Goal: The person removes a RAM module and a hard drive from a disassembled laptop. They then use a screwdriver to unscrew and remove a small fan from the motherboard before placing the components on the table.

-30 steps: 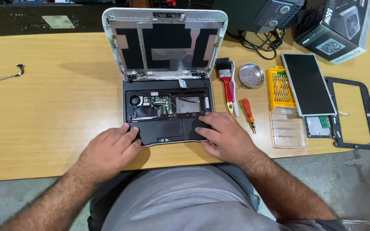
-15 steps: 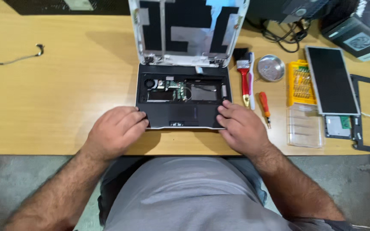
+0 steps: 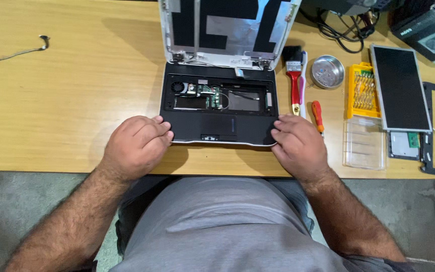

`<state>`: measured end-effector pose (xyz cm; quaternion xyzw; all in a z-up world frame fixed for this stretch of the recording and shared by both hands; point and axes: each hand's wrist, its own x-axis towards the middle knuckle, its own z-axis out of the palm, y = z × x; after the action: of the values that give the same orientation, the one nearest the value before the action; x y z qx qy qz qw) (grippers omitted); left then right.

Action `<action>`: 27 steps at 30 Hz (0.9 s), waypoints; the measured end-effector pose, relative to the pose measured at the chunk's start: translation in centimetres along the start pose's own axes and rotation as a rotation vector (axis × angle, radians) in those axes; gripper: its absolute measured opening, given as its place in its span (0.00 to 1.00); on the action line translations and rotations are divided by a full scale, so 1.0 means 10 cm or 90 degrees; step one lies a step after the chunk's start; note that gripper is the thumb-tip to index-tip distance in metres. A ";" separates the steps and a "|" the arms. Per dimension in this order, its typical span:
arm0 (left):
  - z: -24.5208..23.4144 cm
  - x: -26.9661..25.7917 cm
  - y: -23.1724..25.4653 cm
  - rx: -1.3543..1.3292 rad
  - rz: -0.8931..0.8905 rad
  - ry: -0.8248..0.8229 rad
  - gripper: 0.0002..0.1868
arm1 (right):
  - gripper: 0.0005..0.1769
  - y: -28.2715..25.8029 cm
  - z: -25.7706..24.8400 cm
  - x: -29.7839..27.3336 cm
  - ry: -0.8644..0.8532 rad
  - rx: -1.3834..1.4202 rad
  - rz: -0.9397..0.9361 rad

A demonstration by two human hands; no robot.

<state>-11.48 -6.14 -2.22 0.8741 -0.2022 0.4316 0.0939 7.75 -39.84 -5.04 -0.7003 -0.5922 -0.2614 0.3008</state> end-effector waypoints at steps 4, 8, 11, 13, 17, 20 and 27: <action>0.03 -0.09 0.02 -0.010 0.006 0.007 0.07 | 0.07 0.01 -0.02 0.03 -0.026 0.035 -0.040; 0.01 -0.12 0.10 -0.003 0.006 -0.006 0.08 | 0.05 -0.03 -0.03 0.07 -0.045 -0.006 -0.060; 0.00 -0.22 0.08 -0.004 -0.004 -0.049 0.07 | 0.06 -0.05 -0.08 0.09 -0.068 0.023 -0.061; -0.01 -0.27 0.06 -0.009 -0.015 -0.073 0.05 | 0.08 -0.06 -0.11 0.07 -0.092 0.049 -0.051; -0.05 -0.25 0.04 -0.036 -0.024 -0.126 0.04 | 0.11 -0.05 -0.11 0.05 -0.120 0.052 -0.044; -0.12 -0.10 -0.03 -0.103 -0.070 -0.237 0.07 | 0.16 0.00 -0.15 0.11 -0.152 0.089 -0.019; -0.04 0.29 -0.83 -0.189 -0.611 -0.281 0.33 | 0.30 0.17 -0.12 0.43 -0.323 -0.057 0.201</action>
<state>-6.59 0.66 0.42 0.9154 0.1456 0.1134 0.3579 10.13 -38.03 -1.35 -0.8393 -0.5200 -0.0538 0.1491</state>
